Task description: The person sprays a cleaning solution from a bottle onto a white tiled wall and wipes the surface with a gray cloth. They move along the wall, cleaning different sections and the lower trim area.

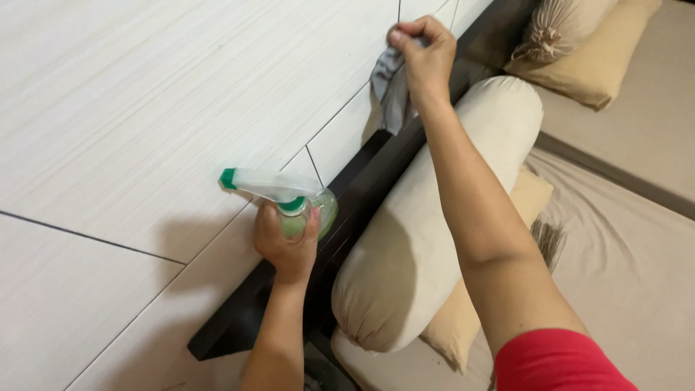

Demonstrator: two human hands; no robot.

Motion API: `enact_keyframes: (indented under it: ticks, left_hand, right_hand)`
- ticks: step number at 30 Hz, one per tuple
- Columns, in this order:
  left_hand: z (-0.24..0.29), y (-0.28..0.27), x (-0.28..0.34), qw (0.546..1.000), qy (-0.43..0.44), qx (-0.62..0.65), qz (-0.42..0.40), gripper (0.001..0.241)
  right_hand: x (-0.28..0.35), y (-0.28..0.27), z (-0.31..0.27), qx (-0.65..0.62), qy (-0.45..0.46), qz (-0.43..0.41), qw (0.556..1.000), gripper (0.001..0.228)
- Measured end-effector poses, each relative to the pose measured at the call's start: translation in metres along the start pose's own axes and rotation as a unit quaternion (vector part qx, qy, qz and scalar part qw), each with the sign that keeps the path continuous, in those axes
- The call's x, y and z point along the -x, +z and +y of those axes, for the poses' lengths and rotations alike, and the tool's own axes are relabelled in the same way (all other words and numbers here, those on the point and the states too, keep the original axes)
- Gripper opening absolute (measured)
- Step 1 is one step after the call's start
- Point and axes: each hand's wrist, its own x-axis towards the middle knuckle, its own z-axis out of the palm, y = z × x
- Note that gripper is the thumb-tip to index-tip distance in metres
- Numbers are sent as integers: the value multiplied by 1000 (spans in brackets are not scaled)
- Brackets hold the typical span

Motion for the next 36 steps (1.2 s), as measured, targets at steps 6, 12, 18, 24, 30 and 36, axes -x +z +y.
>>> enact_keyframes:
  ticks: [6, 12, 18, 24, 30, 36]
  left_hand:
    - [0, 0, 0, 1000, -8, 29, -8, 53]
    - [-7, 2, 4, 1000, 3, -8, -9, 56]
    - [-13, 4, 6, 1000, 0, -1, -16, 60]
    - [-19, 8, 10, 1000, 0, -19, -6, 63]
    - [-14, 6, 5, 1000, -3, -1, -12, 63]
    - [-10, 6, 2, 1000, -6, 18, -10, 60]
  right_hand:
    - [3, 1, -7, 51, -21, -13, 998, 13]
    - [1, 5, -9, 43, -55, -9, 998, 12]
    - [22, 26, -53, -12, -56, -87, 995, 19]
    - [39, 42, -67, -36, -75, -87, 993, 14]
    - [31, 36, -52, 12, -79, -66, 995, 13]
    - [28, 36, -52, 29, -103, -35, 994, 13]
